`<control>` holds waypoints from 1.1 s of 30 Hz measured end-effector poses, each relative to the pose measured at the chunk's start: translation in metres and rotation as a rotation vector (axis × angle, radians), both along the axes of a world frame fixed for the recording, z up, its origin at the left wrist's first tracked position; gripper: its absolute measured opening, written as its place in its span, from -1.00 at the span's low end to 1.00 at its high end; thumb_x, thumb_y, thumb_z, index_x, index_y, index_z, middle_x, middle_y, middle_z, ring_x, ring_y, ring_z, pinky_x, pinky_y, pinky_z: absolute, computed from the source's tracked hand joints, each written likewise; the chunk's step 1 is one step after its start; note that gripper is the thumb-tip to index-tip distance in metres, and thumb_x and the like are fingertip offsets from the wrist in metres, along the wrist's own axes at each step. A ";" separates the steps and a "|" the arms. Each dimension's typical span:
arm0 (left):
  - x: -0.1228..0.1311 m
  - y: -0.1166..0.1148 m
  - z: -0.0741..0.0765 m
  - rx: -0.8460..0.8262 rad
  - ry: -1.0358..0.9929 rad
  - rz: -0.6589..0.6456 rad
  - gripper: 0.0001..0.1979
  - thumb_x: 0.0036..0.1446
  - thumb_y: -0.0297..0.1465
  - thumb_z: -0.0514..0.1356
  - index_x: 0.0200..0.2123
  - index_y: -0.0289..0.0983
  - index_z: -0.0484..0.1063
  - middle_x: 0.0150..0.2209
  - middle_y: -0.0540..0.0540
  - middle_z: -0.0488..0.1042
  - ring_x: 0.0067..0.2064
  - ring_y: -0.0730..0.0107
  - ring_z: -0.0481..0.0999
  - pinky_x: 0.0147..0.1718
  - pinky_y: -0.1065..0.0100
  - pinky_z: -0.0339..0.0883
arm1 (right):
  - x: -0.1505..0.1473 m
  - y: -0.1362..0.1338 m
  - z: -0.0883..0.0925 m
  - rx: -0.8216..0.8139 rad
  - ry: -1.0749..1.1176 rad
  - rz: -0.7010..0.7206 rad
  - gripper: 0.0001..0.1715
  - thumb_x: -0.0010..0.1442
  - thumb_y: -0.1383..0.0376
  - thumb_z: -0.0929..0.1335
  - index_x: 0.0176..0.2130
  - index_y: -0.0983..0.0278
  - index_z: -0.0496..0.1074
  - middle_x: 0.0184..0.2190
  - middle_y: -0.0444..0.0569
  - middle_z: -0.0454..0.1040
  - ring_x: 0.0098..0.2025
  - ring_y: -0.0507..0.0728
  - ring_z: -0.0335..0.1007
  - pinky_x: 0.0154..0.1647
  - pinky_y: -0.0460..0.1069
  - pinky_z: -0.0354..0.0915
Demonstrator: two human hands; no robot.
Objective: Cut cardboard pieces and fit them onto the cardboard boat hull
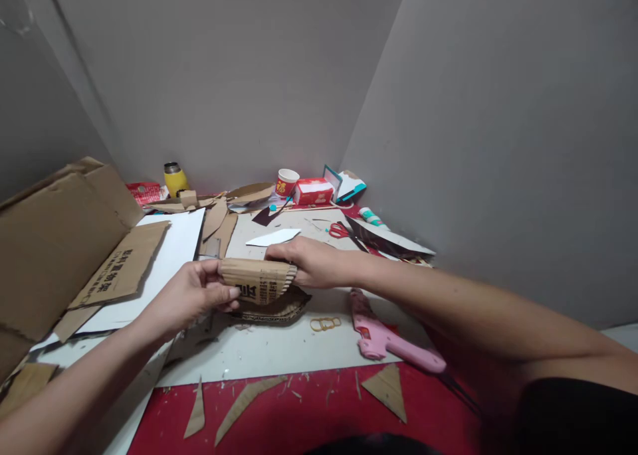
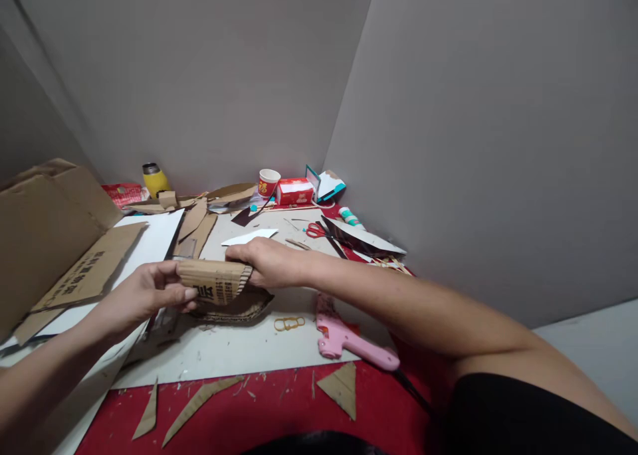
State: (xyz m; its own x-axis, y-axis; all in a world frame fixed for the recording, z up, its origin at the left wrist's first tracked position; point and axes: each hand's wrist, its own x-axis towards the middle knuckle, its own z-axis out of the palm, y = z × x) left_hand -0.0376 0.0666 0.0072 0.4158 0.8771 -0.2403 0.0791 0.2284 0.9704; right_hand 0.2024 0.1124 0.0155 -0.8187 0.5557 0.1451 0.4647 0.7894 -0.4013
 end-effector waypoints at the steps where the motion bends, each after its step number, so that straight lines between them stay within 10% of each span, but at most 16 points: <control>1: -0.001 0.001 -0.001 -0.007 0.016 0.004 -0.72 -0.11 -0.40 0.40 -0.26 -0.31 0.52 -0.43 0.00 0.53 -0.45 0.52 0.46 -0.39 0.44 0.36 | -0.001 0.001 0.000 -0.007 -0.010 -0.001 -0.74 -0.05 0.58 0.31 -0.31 0.34 0.39 -0.45 -0.10 0.44 -0.45 0.00 0.25 -0.43 -0.12 0.13; 19: 0.004 -0.001 0.001 0.045 0.352 0.053 -0.71 -0.08 -0.40 0.31 -0.38 -0.23 0.21 -0.67 0.17 0.34 -0.73 0.59 0.29 -0.77 0.56 0.00 | -0.006 0.012 -0.016 -0.040 0.048 0.022 -0.77 -0.01 0.58 0.30 -0.34 0.33 0.40 -0.40 -0.08 0.45 -0.39 0.02 0.30 -0.37 -0.11 0.20; 33: 0.005 -0.008 -0.006 0.193 0.385 0.108 -0.74 0.01 -0.36 0.27 -0.32 -0.21 0.21 -0.48 0.10 0.43 -0.66 0.58 0.30 -0.69 0.49 0.20 | -0.005 0.014 -0.019 -0.005 0.022 0.053 -0.72 -0.05 0.60 0.31 -0.33 0.31 0.37 -0.34 -0.04 0.47 -0.34 0.05 0.32 -0.35 -0.10 0.22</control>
